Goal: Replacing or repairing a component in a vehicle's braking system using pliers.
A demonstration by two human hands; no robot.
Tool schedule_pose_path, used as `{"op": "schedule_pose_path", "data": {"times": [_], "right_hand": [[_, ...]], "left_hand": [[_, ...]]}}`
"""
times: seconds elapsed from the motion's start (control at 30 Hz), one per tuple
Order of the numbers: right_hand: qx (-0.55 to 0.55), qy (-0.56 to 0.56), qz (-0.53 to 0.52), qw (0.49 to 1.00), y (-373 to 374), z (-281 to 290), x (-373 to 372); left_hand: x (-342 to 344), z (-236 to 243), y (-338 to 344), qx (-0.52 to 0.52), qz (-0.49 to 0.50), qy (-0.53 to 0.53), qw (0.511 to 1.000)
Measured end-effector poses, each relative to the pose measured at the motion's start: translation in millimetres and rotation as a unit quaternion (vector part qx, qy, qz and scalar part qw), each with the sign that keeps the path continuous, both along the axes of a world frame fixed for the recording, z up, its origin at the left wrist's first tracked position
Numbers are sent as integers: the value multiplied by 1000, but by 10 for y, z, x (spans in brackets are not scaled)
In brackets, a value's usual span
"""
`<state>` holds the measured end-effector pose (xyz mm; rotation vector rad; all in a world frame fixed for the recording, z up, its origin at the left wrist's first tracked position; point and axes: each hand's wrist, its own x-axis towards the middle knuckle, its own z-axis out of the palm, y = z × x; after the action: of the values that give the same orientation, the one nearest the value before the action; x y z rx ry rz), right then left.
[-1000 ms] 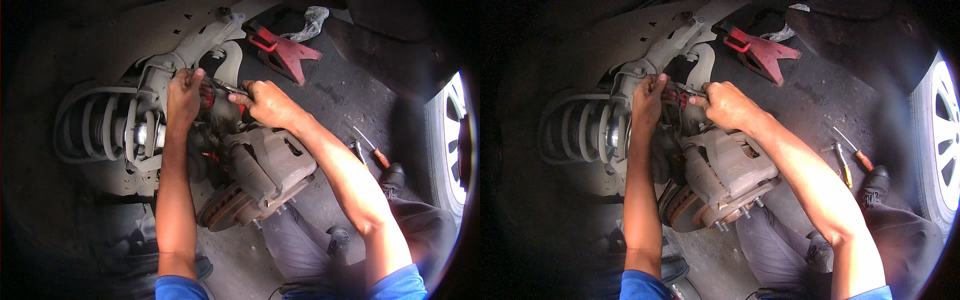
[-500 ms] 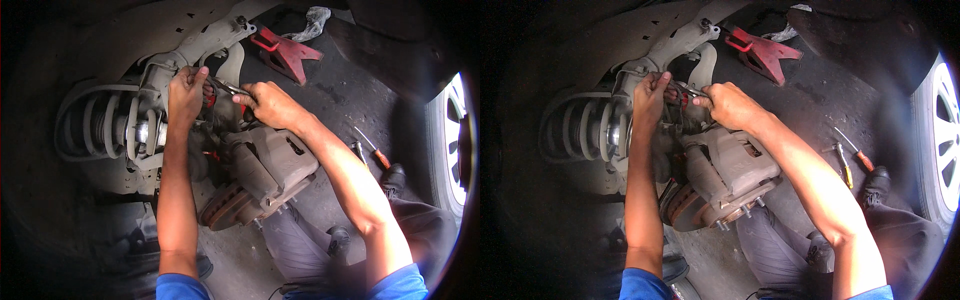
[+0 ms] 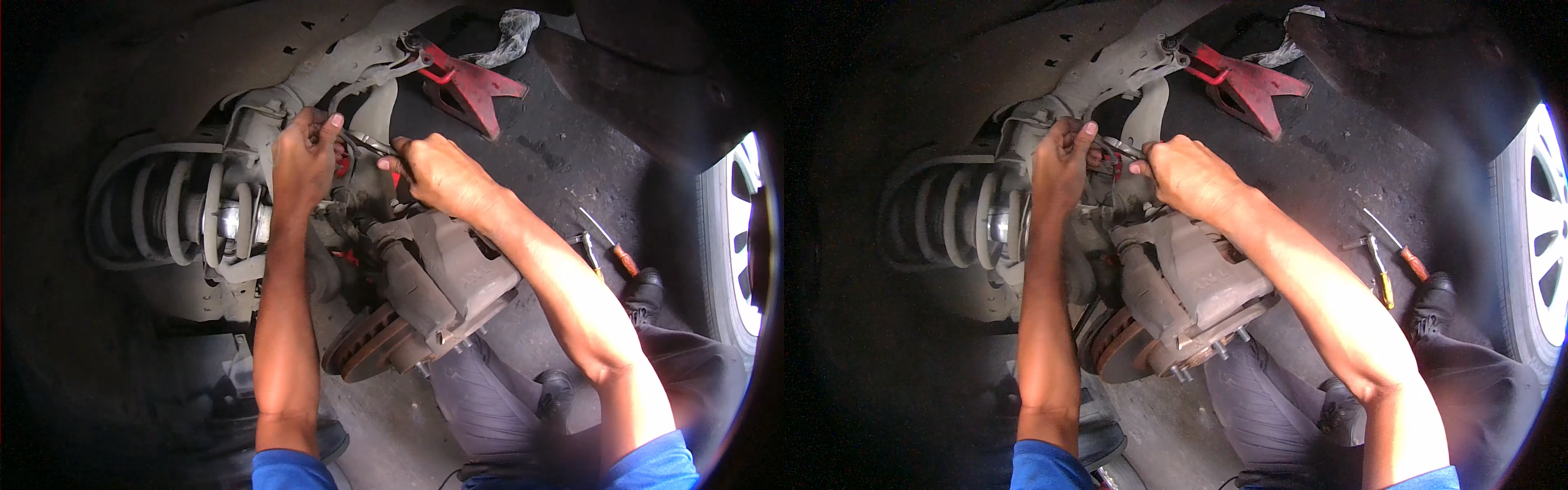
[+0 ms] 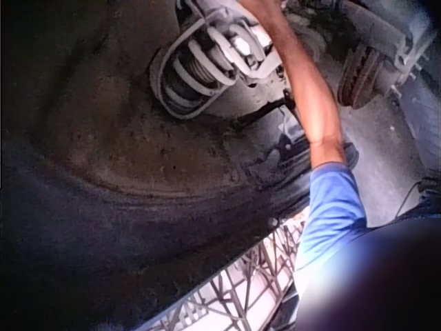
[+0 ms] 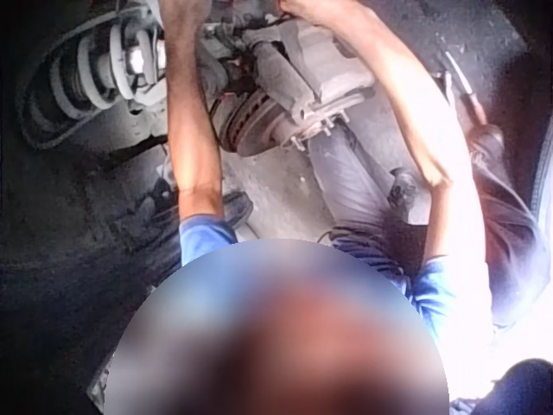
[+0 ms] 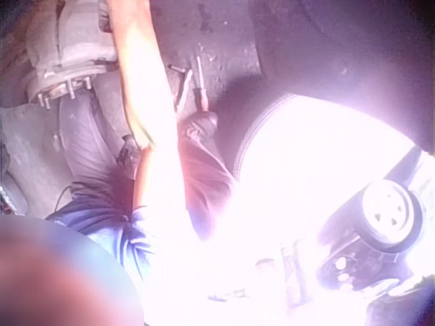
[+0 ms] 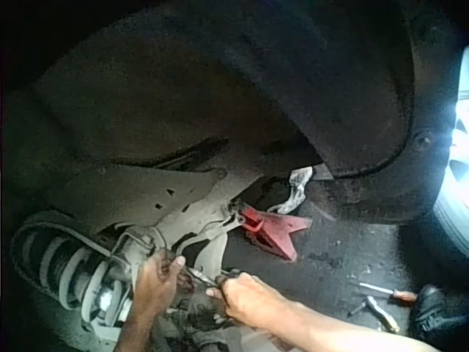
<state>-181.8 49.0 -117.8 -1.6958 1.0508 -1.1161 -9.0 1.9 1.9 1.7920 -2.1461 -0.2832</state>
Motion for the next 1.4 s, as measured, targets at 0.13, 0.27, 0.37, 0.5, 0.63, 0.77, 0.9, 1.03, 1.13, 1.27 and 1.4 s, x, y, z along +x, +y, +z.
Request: {"op": "schedule_pose_path", "data": {"times": [0.13, 0.27, 0.37, 0.5, 0.63, 0.77, 0.9, 1.03, 1.13, 1.27, 1.4], "right_hand": [[5, 5, 9, 1000, 8, 72, 18], [4, 7, 2, 1000, 1, 29, 22], [34, -20, 13, 999, -29, 3, 23], [59, -52, 52, 996, -50, -15, -25], [58, -54, 53, 995, -27, 9, -14], [55, -39, 49, 997, -22, -1, 1], [47, -22, 38, 998, -19, 15, 23], [31, -2, 31, 999, -20, 25, 37], [19, 35, 25, 999, -21, 49, 60], [-50, 63, -3, 997, -41, -25, 65], [-76, 97, -21, 992, -30, 70, 61]], "left_hand": [[81, 25, -25, -4, -5, 15, 1000], [39, 17, 4, 1, -7, 12, 1000], [18, 21, 2, 16, -2, 42, 999], [21, 17, -7, 29, 2, 85, 996], [69, -10, -30, 20, -5, 129, 991], [54, -3, -31, 34, 10, 123, 992], [31, 37, -22, 34, 4, 86, 996], [-44, 41, 42, 5, 7, 28, 1000], [-56, 54, 56, -16, 17, -41, 999], [-69, 58, 49, -7, 27, -58, 998], [38, 51, 8, -24, 9, -31, 999]]}}
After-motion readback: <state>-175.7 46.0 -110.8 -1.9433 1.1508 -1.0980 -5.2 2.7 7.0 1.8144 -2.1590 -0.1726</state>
